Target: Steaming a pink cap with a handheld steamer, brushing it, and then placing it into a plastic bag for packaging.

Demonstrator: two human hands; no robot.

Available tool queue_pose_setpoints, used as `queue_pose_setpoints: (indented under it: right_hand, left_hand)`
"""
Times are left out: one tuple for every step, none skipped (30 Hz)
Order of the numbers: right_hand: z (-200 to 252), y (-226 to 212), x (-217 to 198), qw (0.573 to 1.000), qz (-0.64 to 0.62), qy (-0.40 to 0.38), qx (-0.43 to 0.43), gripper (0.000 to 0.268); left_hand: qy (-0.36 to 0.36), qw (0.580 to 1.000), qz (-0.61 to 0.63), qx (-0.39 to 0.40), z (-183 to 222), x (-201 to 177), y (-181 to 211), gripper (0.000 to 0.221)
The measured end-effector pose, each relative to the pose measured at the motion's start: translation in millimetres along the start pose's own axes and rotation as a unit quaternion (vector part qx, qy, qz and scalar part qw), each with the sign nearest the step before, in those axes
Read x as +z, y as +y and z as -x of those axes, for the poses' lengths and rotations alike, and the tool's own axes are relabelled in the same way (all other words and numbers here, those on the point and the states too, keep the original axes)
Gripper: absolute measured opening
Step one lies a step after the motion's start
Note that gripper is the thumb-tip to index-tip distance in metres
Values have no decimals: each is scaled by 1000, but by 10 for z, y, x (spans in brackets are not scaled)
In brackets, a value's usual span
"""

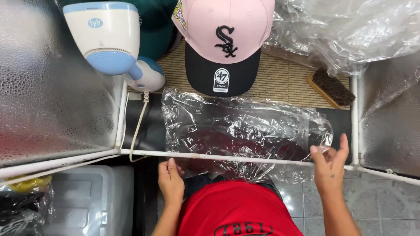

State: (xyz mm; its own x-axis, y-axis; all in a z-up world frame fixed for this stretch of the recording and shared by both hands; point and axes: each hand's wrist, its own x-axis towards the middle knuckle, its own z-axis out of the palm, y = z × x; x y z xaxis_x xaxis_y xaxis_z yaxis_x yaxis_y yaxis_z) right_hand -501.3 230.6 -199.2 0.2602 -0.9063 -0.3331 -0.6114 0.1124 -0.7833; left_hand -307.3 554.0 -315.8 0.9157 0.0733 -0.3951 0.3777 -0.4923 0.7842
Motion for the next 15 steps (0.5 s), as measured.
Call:
queue_pose_setpoints:
  right_hand:
    - [-5, 252, 12, 1000, 2, -1, -1, 93]
    - [-11, 509, 49, 999, -24, 30, -23, 87]
    - [-23, 768, 86, 996, -49, 61, -45, 82]
    - [37, 685, 156, 996, -48, 63, -41, 82]
    - [95, 604, 227, 995, -26, 80, -46, 74]
    - [129, 520, 323, 994, -6, 95, -54, 67]
    - [66, 482, 297, 994, -6, 96, -54, 67]
    - [14, 437, 279, 991, 22, 114, -61, 55]
    - [-40, 391, 262, 988, 50, 131, -69, 45]
    - [-131, 512, 194, 987, 52, 134, -66, 45]
    - [-218, 631, 125, 986, 59, 133, -85, 42]
    - [-389, 705, 112, 983, 61, 130, -111, 40]
    - [-425, 622, 95, 983, 57, 130, -116, 40]
    - [-404, 562, 44, 988, 63, 99, -101, 43]
    - [-387, 503, -7, 992, 68, 67, -86, 46]
  left_hand:
    - [1, 1000, 2, -2, 62, -22, 80, 32]
    - [5, 1000, 5, -18, 81, -41, 170, 33]
    - [9, 999, 8, -34, 100, -55, 261, 36]
    - [6, 999, 5, -35, 89, -30, 217, 36]
    - [15, 999, -28, -18, 79, -3, 171, 36]
    - [26, 998, -59, 1, 46, 31, 125, 38]
    - [25, 998, -59, 1, -10, 33, 40, 38]
    - [38, 996, -76, 19, -64, 8, -38, 38]
    - [51, 994, -94, 36, -118, -19, -113, 38]
    - [48, 994, -95, 36, -123, -102, -116, 38]
    - [27, 993, -109, 40, -130, -189, -116, 38]
    - [14, 992, -117, 48, -192, -248, -84, 38]
    - [18, 992, -113, 51, -219, -288, 7, 38]
    - [-19, 986, -161, 30, -190, -366, 72, 38]
    - [-55, 977, -207, 8, -162, -439, 139, 42]
